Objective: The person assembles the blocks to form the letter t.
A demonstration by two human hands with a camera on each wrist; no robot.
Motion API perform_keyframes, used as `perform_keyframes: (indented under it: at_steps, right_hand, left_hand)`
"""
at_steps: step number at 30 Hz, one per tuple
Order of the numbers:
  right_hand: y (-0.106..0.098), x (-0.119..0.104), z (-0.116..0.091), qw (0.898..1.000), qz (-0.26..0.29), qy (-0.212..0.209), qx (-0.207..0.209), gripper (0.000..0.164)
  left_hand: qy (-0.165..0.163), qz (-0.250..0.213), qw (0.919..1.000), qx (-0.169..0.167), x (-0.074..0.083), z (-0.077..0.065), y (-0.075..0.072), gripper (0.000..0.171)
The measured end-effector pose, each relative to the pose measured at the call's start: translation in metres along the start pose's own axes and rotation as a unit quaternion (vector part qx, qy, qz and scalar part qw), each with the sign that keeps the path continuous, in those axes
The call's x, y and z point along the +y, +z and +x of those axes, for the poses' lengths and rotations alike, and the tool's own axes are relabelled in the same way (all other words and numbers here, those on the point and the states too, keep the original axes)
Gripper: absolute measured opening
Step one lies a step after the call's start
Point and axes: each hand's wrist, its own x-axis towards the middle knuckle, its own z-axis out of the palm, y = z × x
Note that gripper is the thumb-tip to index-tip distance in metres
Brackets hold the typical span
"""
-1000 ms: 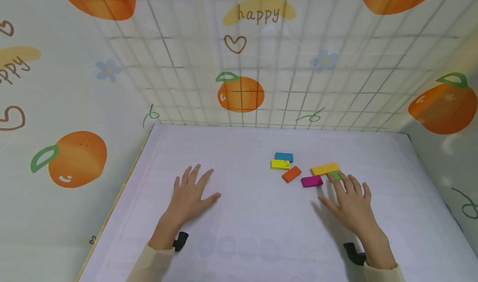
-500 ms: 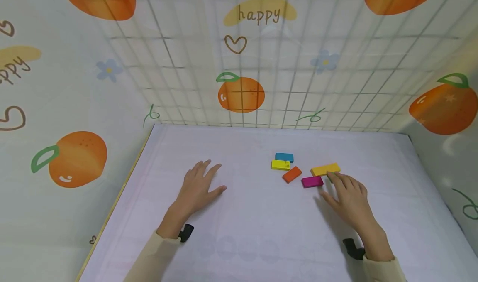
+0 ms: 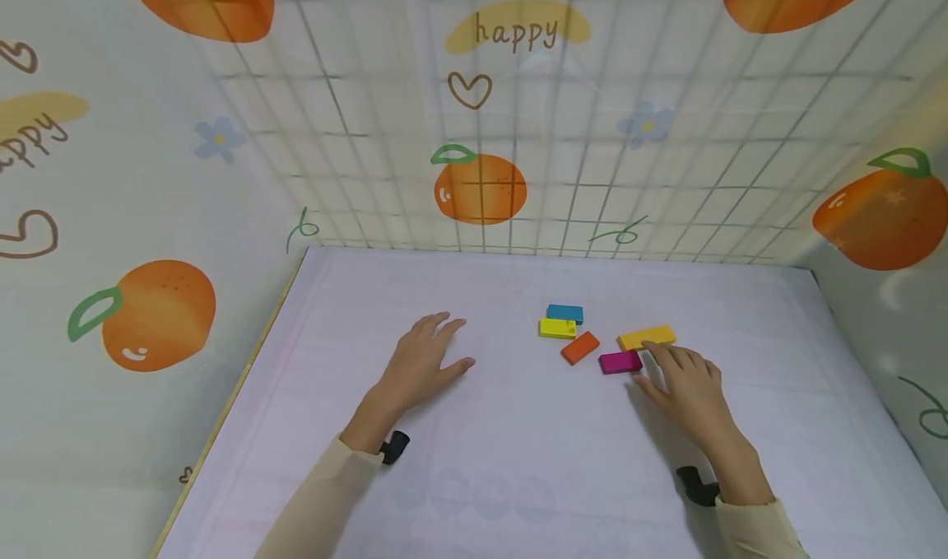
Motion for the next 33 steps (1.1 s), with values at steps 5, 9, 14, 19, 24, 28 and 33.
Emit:
perform_keyframes:
  at_steps: [5,9,14,19,24,28,33]
  right_hand:
    - [0.001,0.001,0.004,1.000,0.003,0.008,-0.014,0.061]
    - [0.001,0.002,0.007,0.999,0.009,0.017,-0.028,0.061]
    - [0.000,0.002,0.009,0.999,0.021,0.024,-0.043,0.060]
    - [-0.002,0.001,0.010,0.998,0.023,0.024,-0.050,0.058]
    - [-0.002,0.001,0.013,0.998,0.022,0.024,-0.054,0.058]
    - [0.000,0.001,0.015,0.998,0.025,0.024,-0.057,0.056]
    - [0.000,0.001,0.018,0.998,0.028,0.022,-0.060,0.053]
  left_hand:
    - [-0.002,-0.017,0.9997,-0.016,0.008,0.011,0.005,0.065]
    - [-0.005,-0.025,0.9992,-0.032,0.015,0.021,0.010,0.064]
    - [-0.010,-0.033,0.9986,-0.041,0.022,0.031,0.017,0.062]
    - [-0.012,-0.039,0.9981,-0.046,0.027,0.041,0.023,0.061]
    - [-0.008,-0.035,0.9975,-0.061,0.030,0.051,0.030,0.062]
    - [-0.009,-0.029,0.9965,-0.077,0.032,0.061,0.037,0.062]
    - [-0.013,-0.017,0.9950,-0.098,0.038,0.074,0.046,0.061]
